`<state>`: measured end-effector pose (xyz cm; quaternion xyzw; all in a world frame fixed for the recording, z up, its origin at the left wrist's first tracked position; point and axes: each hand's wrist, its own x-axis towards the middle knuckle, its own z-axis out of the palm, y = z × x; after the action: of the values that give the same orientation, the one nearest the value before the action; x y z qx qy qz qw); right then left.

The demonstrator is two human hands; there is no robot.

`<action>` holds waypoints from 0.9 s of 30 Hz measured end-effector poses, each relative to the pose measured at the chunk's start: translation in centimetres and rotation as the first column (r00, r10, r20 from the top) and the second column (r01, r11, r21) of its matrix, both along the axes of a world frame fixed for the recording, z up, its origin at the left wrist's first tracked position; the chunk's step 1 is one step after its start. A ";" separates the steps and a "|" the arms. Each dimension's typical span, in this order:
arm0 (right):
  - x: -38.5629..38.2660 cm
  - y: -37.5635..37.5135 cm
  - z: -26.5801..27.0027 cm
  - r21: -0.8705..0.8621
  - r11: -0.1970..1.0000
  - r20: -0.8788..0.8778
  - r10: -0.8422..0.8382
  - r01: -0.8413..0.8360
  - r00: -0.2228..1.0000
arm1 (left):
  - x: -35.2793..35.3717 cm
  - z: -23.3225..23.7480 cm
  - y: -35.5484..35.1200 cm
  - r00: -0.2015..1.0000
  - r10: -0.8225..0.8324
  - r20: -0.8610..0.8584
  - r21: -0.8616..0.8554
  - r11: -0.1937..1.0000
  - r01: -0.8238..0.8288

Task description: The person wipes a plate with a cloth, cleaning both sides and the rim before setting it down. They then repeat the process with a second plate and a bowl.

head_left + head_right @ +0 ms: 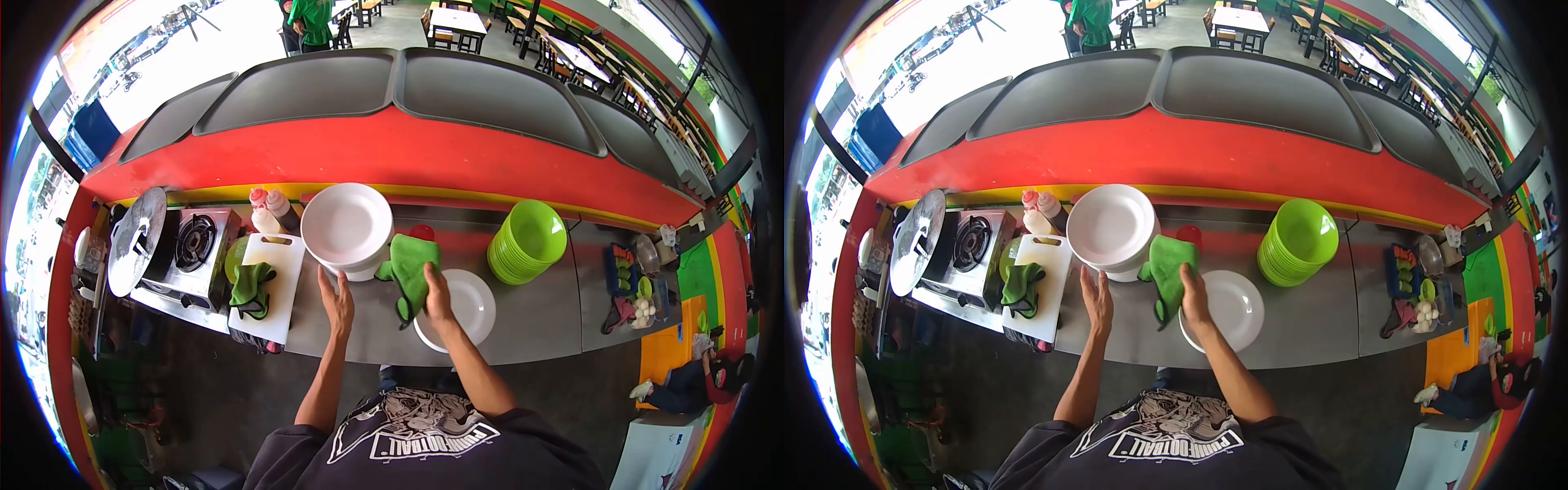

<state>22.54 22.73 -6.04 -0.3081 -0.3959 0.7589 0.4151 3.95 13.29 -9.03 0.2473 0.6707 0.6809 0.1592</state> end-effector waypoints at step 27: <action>24.8 5.4 -10.5 0.262 0.872 0.626 0.173 -0.414 0.760 | 22.3 -9.6 -0.4 0.996 -0.003 0.086 -0.163 0.986 0.017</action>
<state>47.29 28.11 -16.50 -0.3711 -0.6888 0.5904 0.1983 26.27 12.89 -18.59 0.2071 0.7157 0.6328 0.2109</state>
